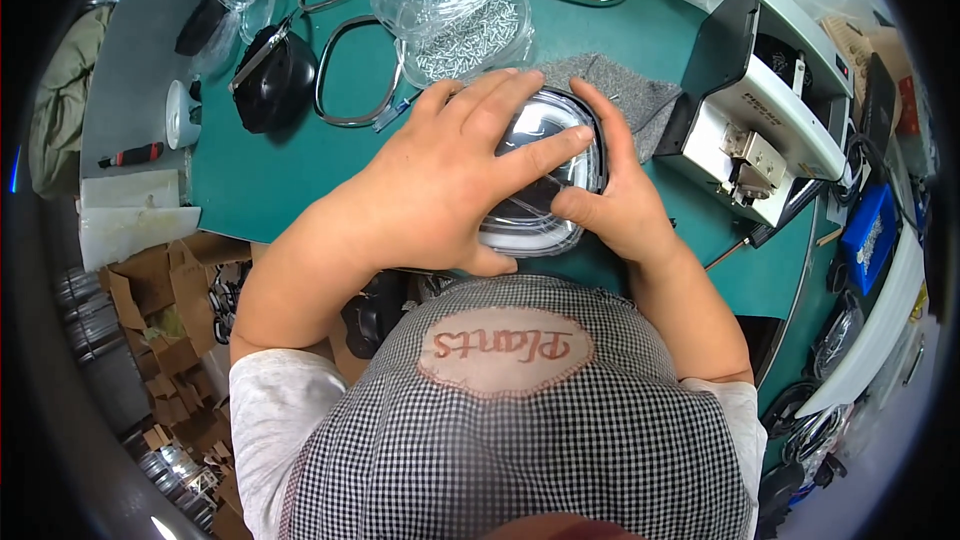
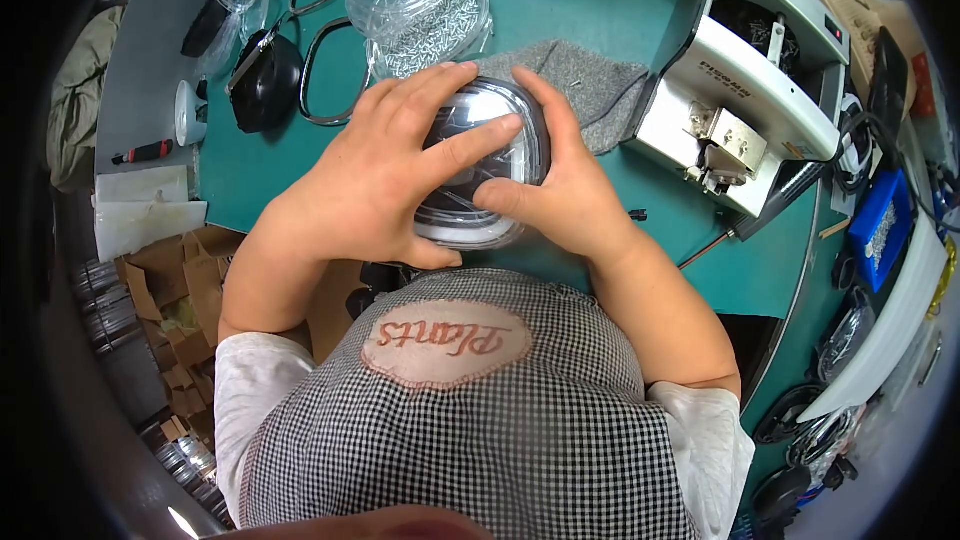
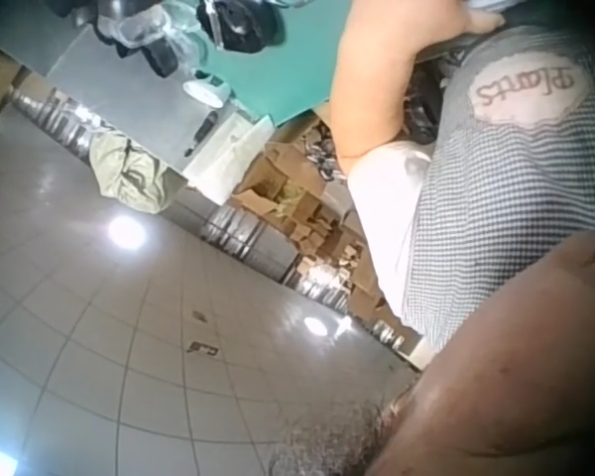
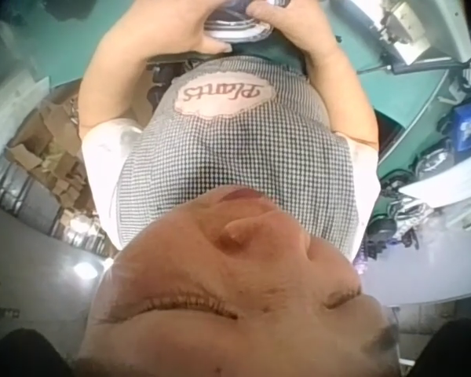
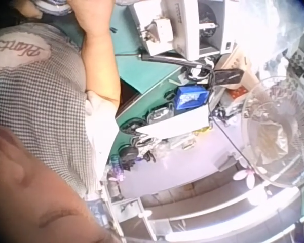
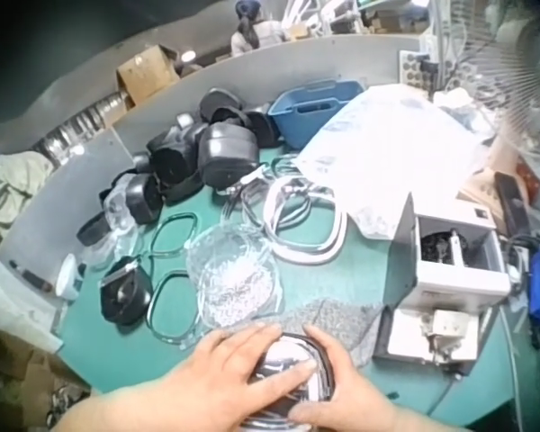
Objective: Assembling a plastic light fixture by attaching a chrome trim and a clear lens to a housing.
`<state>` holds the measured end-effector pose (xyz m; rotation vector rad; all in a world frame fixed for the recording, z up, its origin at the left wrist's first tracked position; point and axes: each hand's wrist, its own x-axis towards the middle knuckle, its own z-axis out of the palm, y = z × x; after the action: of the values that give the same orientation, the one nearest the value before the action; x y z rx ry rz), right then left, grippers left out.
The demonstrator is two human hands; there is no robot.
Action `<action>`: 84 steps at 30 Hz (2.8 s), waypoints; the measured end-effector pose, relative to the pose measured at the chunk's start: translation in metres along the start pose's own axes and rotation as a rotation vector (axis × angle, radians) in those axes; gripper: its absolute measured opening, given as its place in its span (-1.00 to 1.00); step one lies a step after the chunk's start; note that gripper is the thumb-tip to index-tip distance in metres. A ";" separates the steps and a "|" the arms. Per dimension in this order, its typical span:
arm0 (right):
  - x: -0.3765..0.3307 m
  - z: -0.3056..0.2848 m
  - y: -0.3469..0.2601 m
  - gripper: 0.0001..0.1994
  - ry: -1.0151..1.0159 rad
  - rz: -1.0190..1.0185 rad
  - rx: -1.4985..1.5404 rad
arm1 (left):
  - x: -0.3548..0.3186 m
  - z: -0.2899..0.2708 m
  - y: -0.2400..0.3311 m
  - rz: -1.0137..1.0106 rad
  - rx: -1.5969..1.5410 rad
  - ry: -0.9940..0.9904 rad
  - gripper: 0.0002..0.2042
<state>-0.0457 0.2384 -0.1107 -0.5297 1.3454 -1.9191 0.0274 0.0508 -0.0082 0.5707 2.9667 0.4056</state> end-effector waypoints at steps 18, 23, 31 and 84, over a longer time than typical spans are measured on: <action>-0.001 0.013 -0.005 0.07 0.089 0.079 0.107 | -0.019 0.019 -0.011 -0.046 -0.103 0.115 0.18; -0.001 0.016 -0.011 0.14 0.181 -0.029 0.141 | -0.053 0.054 -0.019 -0.378 -0.658 0.518 0.09; -0.001 0.016 -0.003 0.27 0.153 -0.155 0.005 | -0.052 0.080 -0.007 -0.361 -1.261 0.641 -0.04; 0.000 0.033 0.001 -0.26 0.142 -0.152 -0.153 | -0.062 0.096 0.014 -0.404 -1.479 0.870 -0.35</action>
<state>-0.0227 0.2171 -0.0998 -0.5947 1.5929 -2.0174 0.1035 0.0630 -0.0941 -0.4829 2.1030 2.8018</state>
